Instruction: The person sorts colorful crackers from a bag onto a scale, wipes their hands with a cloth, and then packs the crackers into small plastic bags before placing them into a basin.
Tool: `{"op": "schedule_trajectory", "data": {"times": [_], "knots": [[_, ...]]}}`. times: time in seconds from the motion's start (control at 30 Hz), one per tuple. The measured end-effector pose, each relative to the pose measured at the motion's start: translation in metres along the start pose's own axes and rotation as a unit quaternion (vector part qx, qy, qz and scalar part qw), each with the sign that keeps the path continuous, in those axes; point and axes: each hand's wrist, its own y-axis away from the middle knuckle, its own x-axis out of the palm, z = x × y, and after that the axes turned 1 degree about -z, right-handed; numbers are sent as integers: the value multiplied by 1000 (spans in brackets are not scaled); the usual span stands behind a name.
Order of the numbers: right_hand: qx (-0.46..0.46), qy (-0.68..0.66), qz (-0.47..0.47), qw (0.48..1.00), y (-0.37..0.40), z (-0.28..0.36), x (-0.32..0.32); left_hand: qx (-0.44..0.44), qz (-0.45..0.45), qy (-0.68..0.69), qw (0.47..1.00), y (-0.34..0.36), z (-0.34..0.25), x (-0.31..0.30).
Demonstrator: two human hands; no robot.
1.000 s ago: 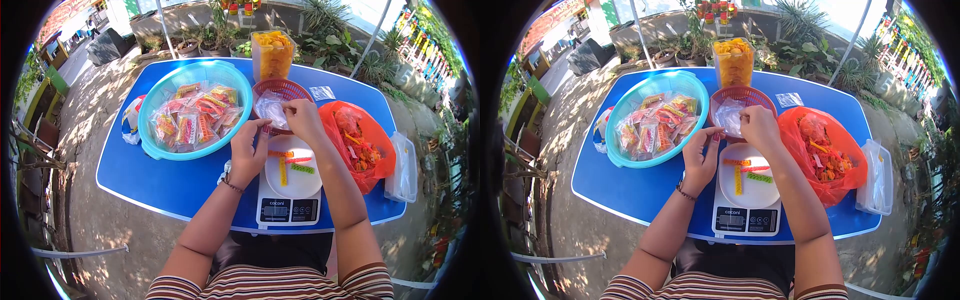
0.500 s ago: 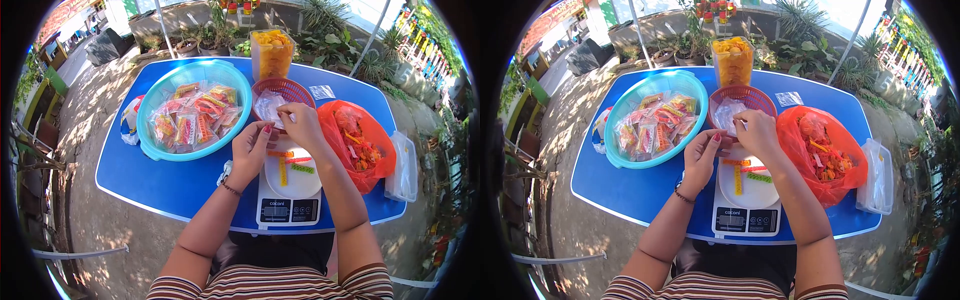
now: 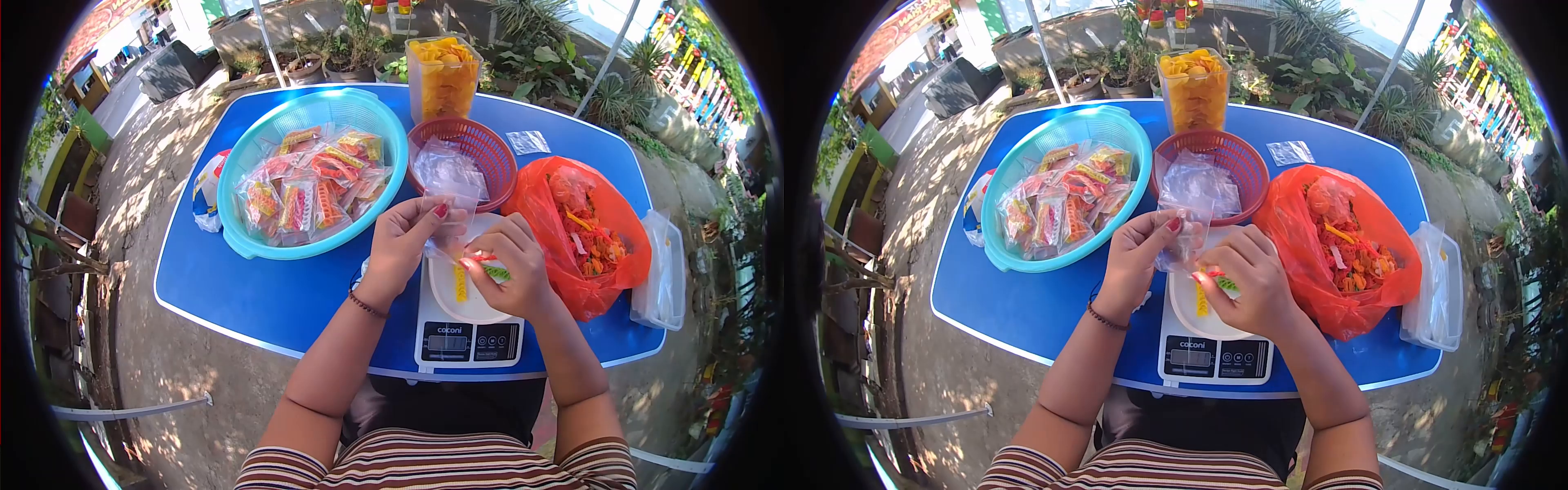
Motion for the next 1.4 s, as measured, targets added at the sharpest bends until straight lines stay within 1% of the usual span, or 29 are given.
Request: {"op": "schedule_trajectory", "data": {"times": [0.07, 0.17, 0.2, 0.3, 0.33, 0.4, 0.5, 0.6, 0.73, 0.8, 0.9, 1.0, 1.03, 1.1, 1.13, 1.23, 1.33, 1.4], "knots": [[24, 11, -33, 999, 14, -11, 0, -9, 8, 6, 1000, 0, 0, -1], [55, 27, -65, 996, 27, -18, 2, 1, 15, 60, 998, 1, 5, -2], [65, 33, -72, 995, 30, -20, 2, 0, 11, 43, 999, -1, 8, -5], [65, 104, -19, 992, 29, -16, -4, 2, 17, -4, 1000, 1, 9, -6], [76, 106, -7, 991, 30, -15, -3, 4, 11, 6, 1000, 4, 5, 0], [97, 112, 17, 989, 31, -12, -1, 15, -4, -20, 1000, 6, 3, 5], [100, 87, 47, 990, 32, -13, 1, 20, -6, -28, 999, 8, 5, 3], [123, 76, 63, 988, 31, -10, 0, 33, -8, -38, 999, 8, 5, 1], [100, 55, 48, 992, 36, -19, 4, 46, -35, -56, 997, 9, 2, 8], [97, 48, 45, 993, 35, -21, 3, 53, -23, -68, 996, 10, 2, 7], [81, 35, -6, 996, 37, -27, 2, 61, -16, -95, 993, 10, 4, 8], [118, -31, -75, 990, 35, -20, -1, 75, -11, -139, 987, 11, 4, 11], [138, -92, -133, 977, 38, -20, 3, 80, -9, -156, 984, 12, 4, 12], [172, -212, -243, 931, 41, -18, 12, 103, 5, -207, 973, 14, 6, 13], [153, -267, -252, 918, 40, -16, 5, 114, 12, -231, 966, 15, 8, 13], [177, -312, -289, 888, 33, -7, 5, 127, 29, -256, 958, 16, 11, 12], [155, -288, -267, 906, 38, -11, 7, 125, 37, -266, 955, 16, 9, 13], [168, -338, -313, 872, 35, -8, 6, 126, 37, -275, 952, 17, 8, 14]]}}
